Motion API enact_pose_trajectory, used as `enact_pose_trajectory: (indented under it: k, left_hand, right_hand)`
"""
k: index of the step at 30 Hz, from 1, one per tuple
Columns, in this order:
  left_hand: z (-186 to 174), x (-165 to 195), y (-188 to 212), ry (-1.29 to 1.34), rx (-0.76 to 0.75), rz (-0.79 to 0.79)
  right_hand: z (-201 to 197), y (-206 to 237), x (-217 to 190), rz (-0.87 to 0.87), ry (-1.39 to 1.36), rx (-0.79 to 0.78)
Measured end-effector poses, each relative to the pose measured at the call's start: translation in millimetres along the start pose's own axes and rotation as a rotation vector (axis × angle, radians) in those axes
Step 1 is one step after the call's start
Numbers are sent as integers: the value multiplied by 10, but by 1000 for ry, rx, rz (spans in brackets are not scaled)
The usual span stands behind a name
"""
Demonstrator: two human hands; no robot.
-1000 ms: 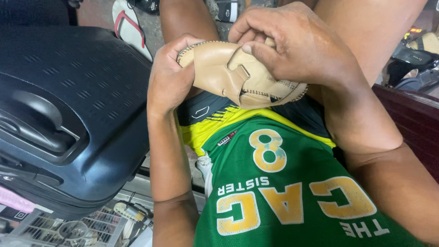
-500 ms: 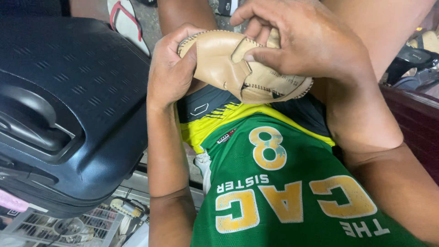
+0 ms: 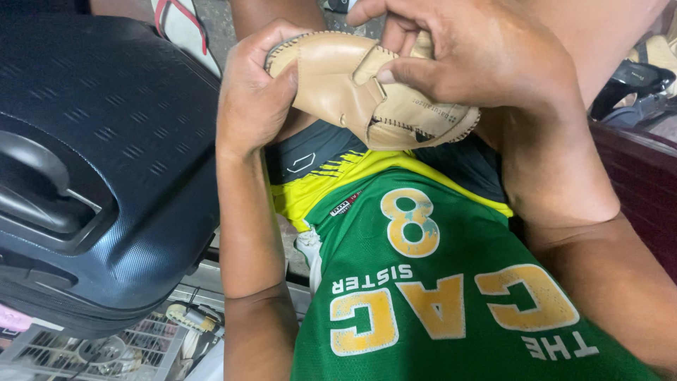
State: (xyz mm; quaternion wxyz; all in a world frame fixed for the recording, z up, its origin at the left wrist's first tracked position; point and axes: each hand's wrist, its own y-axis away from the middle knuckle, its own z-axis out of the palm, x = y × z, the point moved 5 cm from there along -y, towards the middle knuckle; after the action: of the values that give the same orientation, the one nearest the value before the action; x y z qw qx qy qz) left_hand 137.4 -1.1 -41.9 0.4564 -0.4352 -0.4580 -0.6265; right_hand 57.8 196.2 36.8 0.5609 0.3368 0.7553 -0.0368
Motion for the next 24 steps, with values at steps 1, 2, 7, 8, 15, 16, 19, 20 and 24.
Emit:
enact_pose_trajectory:
  k: [1, 2, 7, 8, 15, 16, 19, 20, 24]
  left_hand:
    - [12, 7, -3, 64, -23, 2]
    - [10, 13, -5, 33, -27, -4]
    - [27, 49, -23, -156, -32, 30]
    - [38, 34, -34, -167, -30, 20]
    - [26, -34, -65, -87, -61, 16]
    - [16, -31, -60, -48, -64, 7]
    - [-1, 18, -62, -5, -78, -10]
    - [-18, 55, -59, -28, -47, -3]
    - [-161, 314, 31, -132, 100, 41]
  right_hand:
    - [6, 13, -1, -1, 19, 20]
    - [6, 13, 4, -6, 41, 41]
    - [98, -20, 155, 108, 324, 85]
    - [117, -28, 193, 133, 337, 93]
    - [173, -97, 269, 74, -68, -29]
    - [163, -94, 251, 47, -73, -43]
    - [122, -50, 227, 18, -112, -47]
    - [111, -29, 226, 13, -127, -47]
    - [-46, 56, 330, 138, -151, 101]
